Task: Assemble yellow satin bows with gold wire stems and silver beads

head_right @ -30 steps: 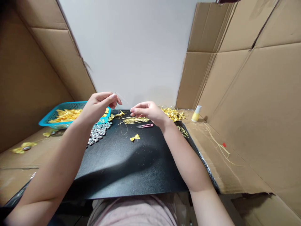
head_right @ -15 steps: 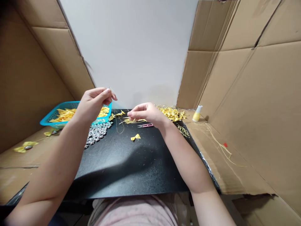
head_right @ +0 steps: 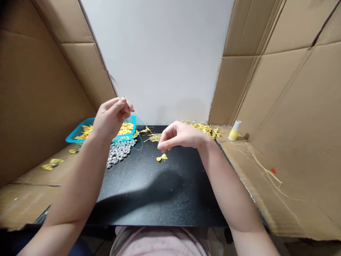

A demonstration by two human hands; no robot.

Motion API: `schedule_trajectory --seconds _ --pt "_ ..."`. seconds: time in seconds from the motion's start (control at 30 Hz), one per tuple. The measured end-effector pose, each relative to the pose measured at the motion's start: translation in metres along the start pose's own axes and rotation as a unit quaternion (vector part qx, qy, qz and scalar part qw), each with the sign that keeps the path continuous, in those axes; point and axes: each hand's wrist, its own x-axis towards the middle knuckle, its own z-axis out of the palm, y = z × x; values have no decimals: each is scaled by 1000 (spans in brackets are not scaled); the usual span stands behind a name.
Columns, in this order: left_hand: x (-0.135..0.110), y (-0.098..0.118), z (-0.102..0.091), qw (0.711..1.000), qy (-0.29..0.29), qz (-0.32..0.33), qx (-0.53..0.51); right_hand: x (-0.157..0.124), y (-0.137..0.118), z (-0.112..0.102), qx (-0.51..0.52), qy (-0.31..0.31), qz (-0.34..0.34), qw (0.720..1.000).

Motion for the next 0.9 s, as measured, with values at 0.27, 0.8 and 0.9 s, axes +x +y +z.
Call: schedule_trajectory --seconds 0.27,0.8,0.9 --pt "-1 14 -1 998 8 -38 -52 -1 9 -9 -70 -48 -17 996" --pt "-7 24 5 1000 3 -18 15 37 18 70 -170 130 -101 972" --pt "-8 27 6 1000 6 -24 -6 40 23 82 -259 219 -87 937"
